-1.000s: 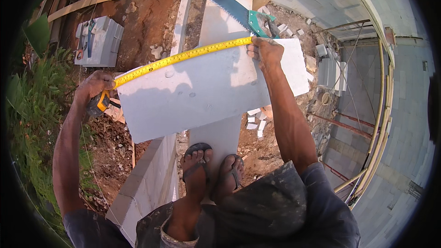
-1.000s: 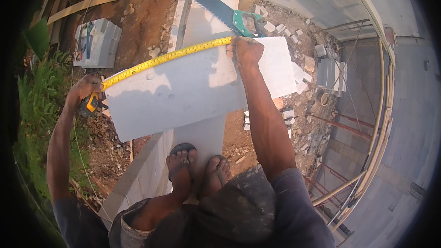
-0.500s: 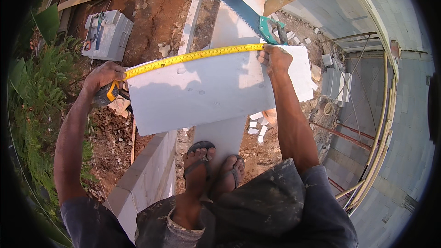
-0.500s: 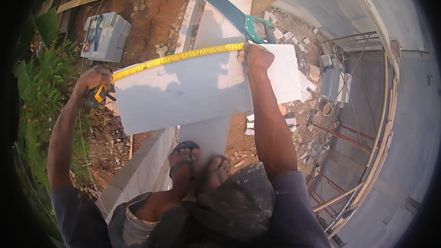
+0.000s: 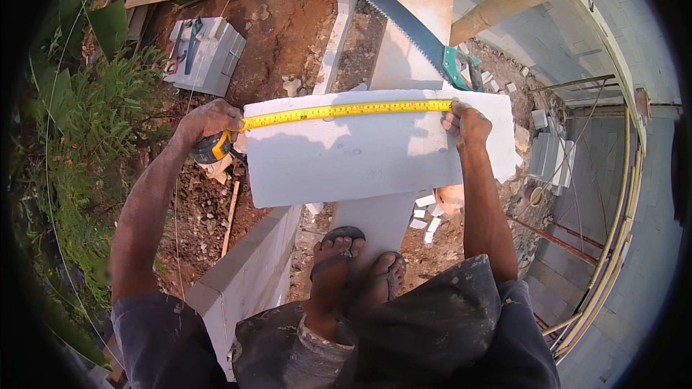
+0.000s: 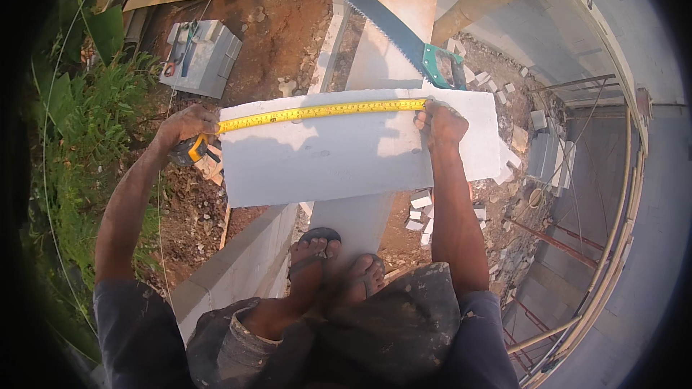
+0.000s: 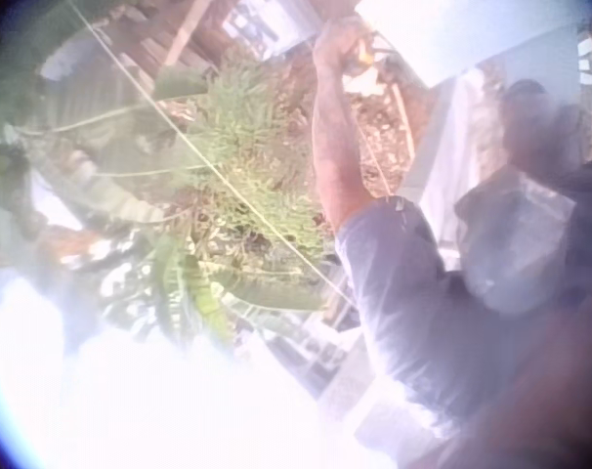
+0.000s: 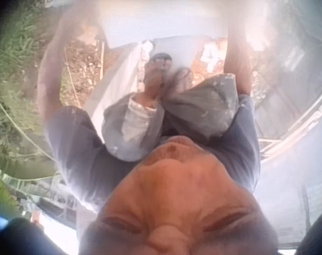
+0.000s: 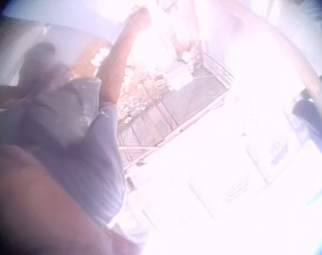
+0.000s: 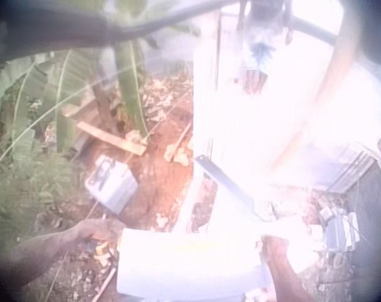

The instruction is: The person hammers a white tile into place on a wall, applies cement with a trowel, and then measures and cuts another tile using a tape measure and hand saw. The work occurs on a construction site with scaffolding and other workers visible.

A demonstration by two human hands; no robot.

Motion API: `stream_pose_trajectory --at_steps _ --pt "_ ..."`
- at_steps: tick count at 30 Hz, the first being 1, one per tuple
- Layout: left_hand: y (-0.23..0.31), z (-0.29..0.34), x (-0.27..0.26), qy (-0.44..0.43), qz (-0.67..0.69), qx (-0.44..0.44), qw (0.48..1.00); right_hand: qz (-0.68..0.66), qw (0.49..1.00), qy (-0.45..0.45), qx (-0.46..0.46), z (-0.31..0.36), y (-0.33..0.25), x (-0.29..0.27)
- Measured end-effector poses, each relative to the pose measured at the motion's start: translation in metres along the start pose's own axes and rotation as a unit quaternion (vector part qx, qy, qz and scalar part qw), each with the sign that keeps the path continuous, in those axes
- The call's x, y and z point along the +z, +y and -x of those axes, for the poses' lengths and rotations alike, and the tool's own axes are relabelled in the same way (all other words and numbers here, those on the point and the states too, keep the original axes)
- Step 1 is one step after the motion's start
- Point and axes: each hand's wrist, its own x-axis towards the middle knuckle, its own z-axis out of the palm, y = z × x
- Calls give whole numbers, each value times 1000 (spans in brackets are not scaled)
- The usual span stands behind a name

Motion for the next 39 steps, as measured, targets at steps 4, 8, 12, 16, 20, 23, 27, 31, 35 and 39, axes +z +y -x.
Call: stream_pose_trajectory --at_steps 4,8,12,16,20,23,27,31,35,39 --pt "9 -4 11 -14 -4 2 1000 11 1000 11 14 8 -3 -16" --pt "-23 -6 19 -9 -15 65 998 31 999 0 15 7 6 -19" --pt "-8 7 30 -6 -56 23 998 34 999 5 11 15 8 -26" --pt "-15 6 32 -14 -111 42 993 52 998 10 24 22 10 -31" --pt "-12 12 34 -39 -100 60 992 75 997 11 28 26 15 -39" --pt "6 27 37 -55 -41 -11 998 68 997 2 29 28 20 -52" --pt "5 33 45 -71 -41 -6 997 74 997 2 21 44 17 -61" --pt "8 44 52 -69 -87 -17 994 92 995 9 39 48 31 -72" --pt "7 49 54 -49 -141 113 982 91 995 25 45 49 37 -85" --pt "10 61 67 -45 -29 -18 998 84 995 15 53 51 46 -94"
